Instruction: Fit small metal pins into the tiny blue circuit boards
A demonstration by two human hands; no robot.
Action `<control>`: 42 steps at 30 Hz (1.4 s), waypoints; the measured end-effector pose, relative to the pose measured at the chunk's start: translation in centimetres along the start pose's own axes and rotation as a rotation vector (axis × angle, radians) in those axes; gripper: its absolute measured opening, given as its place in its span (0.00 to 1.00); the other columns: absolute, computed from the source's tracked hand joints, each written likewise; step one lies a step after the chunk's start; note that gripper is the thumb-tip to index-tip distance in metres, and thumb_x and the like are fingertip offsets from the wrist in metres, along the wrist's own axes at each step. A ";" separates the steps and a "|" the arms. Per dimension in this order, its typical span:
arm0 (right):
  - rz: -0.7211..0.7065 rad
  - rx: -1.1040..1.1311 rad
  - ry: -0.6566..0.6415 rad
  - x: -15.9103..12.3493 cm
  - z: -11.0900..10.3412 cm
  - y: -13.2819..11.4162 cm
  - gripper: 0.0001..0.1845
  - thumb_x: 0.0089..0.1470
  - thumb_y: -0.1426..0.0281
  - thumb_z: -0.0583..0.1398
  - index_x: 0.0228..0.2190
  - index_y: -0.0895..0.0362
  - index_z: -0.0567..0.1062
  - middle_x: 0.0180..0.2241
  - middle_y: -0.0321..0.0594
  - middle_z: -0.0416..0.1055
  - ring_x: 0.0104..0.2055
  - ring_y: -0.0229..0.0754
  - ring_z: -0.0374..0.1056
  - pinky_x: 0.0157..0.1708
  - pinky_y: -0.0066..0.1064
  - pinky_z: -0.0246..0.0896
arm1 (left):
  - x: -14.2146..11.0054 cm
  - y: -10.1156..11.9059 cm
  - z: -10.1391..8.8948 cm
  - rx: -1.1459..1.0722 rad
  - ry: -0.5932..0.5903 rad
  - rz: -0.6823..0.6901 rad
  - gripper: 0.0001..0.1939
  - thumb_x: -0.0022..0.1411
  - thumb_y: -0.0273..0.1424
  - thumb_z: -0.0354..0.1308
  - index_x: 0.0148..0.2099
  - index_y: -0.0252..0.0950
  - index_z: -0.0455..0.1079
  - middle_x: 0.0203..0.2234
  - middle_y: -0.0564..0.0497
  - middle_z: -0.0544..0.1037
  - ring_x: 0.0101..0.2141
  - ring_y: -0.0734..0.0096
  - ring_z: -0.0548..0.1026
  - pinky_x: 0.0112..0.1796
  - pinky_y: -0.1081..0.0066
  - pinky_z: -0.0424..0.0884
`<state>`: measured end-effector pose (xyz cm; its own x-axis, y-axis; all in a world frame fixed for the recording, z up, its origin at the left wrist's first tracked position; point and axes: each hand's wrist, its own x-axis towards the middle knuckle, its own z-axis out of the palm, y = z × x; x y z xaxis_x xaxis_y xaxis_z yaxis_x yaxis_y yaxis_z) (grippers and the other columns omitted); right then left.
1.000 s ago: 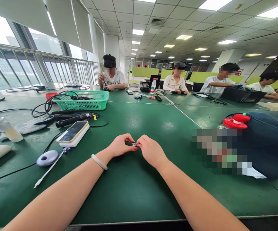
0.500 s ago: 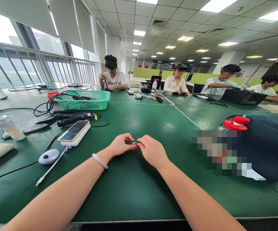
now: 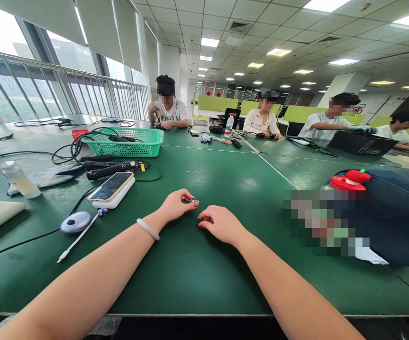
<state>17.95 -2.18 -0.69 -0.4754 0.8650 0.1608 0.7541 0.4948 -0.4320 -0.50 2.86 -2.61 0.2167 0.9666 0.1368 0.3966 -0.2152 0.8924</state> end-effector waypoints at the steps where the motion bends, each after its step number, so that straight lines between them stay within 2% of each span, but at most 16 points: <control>1: -0.021 0.001 -0.042 0.0 0.2 0.0 0.07 0.50 0.67 0.60 0.33 0.53 0.77 0.31 0.36 0.70 0.32 0.36 0.65 0.32 0.28 0.57 | 0.1 -0.2 0.0 -0.009 0.017 -0.011 0.15 0.43 0.37 0.65 0.32 0.35 0.67 0.28 0.49 0.77 0.31 0.68 0.74 0.36 0.67 0.69; 3: -0.040 -0.002 -0.067 0.1 0.8 0.0 0.08 0.51 0.69 0.59 0.34 0.52 0.77 0.32 0.36 0.71 0.33 0.37 0.66 0.34 0.28 0.58 | 0.2 -0.4 -0.1 -0.048 0.027 -0.020 0.15 0.43 0.37 0.65 0.31 0.35 0.67 0.28 0.50 0.77 0.31 0.68 0.74 0.36 0.67 0.69; 7: -0.050 -0.012 -0.061 0.3 1.4 -0.1 0.07 0.52 0.71 0.57 0.30 0.53 0.76 0.32 0.35 0.71 0.34 0.36 0.66 0.33 0.27 0.57 | 0.3 -0.6 0.0 -0.106 0.019 0.002 0.16 0.42 0.36 0.66 0.32 0.35 0.67 0.28 0.49 0.78 0.32 0.68 0.75 0.36 0.66 0.69; 12: -0.071 -0.002 -0.038 0.1 0.7 -0.5 0.07 0.51 0.74 0.56 0.27 0.55 0.74 0.29 0.36 0.71 0.30 0.35 0.64 0.31 0.26 0.56 | 0.2 -0.3 0.0 -0.151 0.006 0.020 0.17 0.38 0.33 0.68 0.31 0.34 0.67 0.29 0.49 0.77 0.32 0.68 0.75 0.38 0.65 0.69; 19: 0.023 0.251 0.225 0.1 -0.3 0.8 0.08 0.51 0.71 0.55 0.30 0.55 0.74 0.26 0.34 0.73 0.26 0.34 0.66 0.30 0.26 0.60 | 0.1 0.1 0.1 -0.179 -0.019 -0.003 0.18 0.37 0.33 0.69 0.31 0.34 0.67 0.28 0.49 0.77 0.31 0.69 0.74 0.37 0.65 0.69; 24: 0.040 0.315 0.350 0.3 0.2 1.1 0.15 0.51 0.72 0.56 0.42 0.53 0.71 0.34 0.36 0.75 0.32 0.36 0.70 0.37 0.30 0.65 | -0.1 0.5 0.2 -0.145 0.008 -0.003 0.19 0.37 0.36 0.69 0.30 0.34 0.66 0.29 0.49 0.77 0.31 0.69 0.74 0.36 0.66 0.69; 32: -0.015 0.182 0.390 0.5 0.8 0.4 0.15 0.53 0.75 0.53 0.42 0.54 0.70 0.37 0.38 0.74 0.38 0.38 0.71 0.41 0.33 0.65 | -0.4 1.0 0.5 -0.109 -0.006 0.003 0.19 0.38 0.37 0.68 0.30 0.34 0.65 0.29 0.50 0.76 0.29 0.71 0.73 0.33 0.68 0.68; 42: 0.063 0.299 0.423 0.6 1.1 0.7 0.12 0.51 0.76 0.54 0.39 0.54 0.70 0.33 0.38 0.75 0.35 0.38 0.72 0.39 0.33 0.65 | -0.7 1.5 0.6 -0.007 0.017 0.017 0.19 0.38 0.37 0.68 0.30 0.35 0.65 0.30 0.51 0.76 0.26 0.73 0.71 0.29 0.70 0.66</control>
<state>17.70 -1.36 -1.91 -0.1619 0.8810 0.4446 0.5835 0.4488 -0.6768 0.43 1.74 -1.61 0.2077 0.9652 0.1592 0.3866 -0.2305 0.8930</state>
